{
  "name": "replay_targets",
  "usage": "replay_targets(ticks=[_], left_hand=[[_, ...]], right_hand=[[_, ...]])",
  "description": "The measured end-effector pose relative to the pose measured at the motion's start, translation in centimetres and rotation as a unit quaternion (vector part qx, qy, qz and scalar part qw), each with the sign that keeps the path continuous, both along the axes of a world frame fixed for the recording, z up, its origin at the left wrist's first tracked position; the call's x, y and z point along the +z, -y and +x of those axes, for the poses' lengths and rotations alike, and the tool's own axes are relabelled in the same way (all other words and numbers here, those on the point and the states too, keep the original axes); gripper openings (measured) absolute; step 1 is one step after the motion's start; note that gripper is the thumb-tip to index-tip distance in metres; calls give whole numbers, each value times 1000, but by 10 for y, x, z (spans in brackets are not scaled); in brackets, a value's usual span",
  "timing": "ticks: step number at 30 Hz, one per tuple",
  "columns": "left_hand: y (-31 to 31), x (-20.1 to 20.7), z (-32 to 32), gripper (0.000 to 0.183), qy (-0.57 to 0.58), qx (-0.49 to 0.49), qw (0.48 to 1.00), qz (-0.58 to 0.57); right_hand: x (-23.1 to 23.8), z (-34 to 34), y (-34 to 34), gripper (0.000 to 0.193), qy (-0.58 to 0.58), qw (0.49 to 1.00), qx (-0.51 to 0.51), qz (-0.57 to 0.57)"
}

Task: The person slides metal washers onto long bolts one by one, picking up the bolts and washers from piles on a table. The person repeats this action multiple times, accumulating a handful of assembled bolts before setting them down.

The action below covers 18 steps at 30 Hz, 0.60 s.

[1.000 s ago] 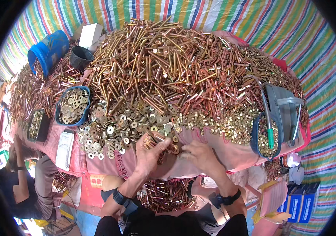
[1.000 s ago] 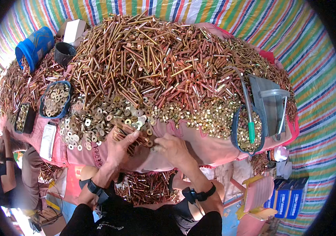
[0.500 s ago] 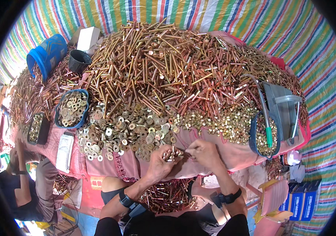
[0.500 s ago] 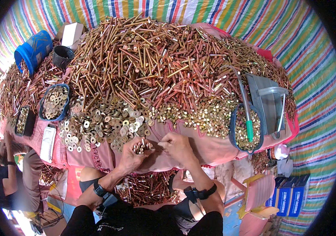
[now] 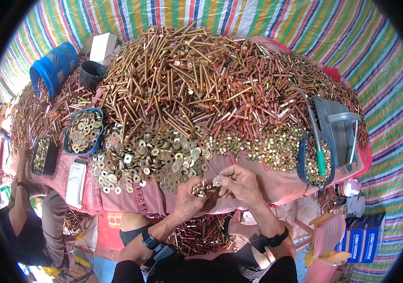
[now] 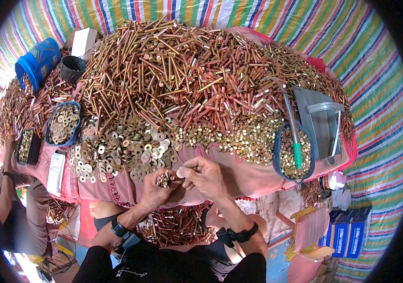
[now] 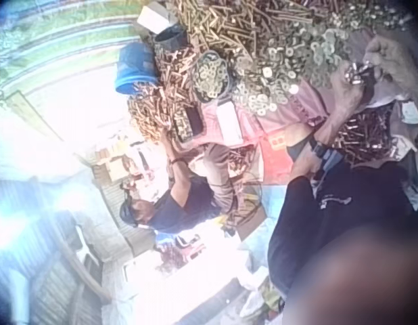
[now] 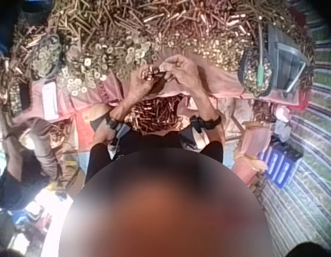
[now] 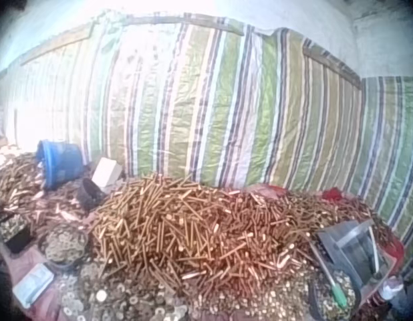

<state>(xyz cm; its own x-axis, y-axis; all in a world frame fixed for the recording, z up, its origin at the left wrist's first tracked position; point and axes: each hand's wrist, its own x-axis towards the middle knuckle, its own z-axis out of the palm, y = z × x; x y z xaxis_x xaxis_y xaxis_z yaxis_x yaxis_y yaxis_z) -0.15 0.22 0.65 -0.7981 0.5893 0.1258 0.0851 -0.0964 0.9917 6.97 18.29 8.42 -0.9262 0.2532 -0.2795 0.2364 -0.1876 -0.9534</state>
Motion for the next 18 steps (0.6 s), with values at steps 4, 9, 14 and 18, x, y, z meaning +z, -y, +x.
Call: replay_targets(ticks=[4,9,14,18], left_hand=[[-2,-6,4,14,-25,27,999,36],[-8,-19,4,14,24,29,995,88],[-5,-26,3,18,25,17,998,57],[-5,-22,6,16,34,8,995,90]], right_hand=[[-4,1,5,25,-39,999,-7,34],[-13,-11,-18,20,-149,922,-96,344],[-16,-24,-75,24,-106,830,-204,508],[-29,-40,-96,30,-106,770,-152,611]])
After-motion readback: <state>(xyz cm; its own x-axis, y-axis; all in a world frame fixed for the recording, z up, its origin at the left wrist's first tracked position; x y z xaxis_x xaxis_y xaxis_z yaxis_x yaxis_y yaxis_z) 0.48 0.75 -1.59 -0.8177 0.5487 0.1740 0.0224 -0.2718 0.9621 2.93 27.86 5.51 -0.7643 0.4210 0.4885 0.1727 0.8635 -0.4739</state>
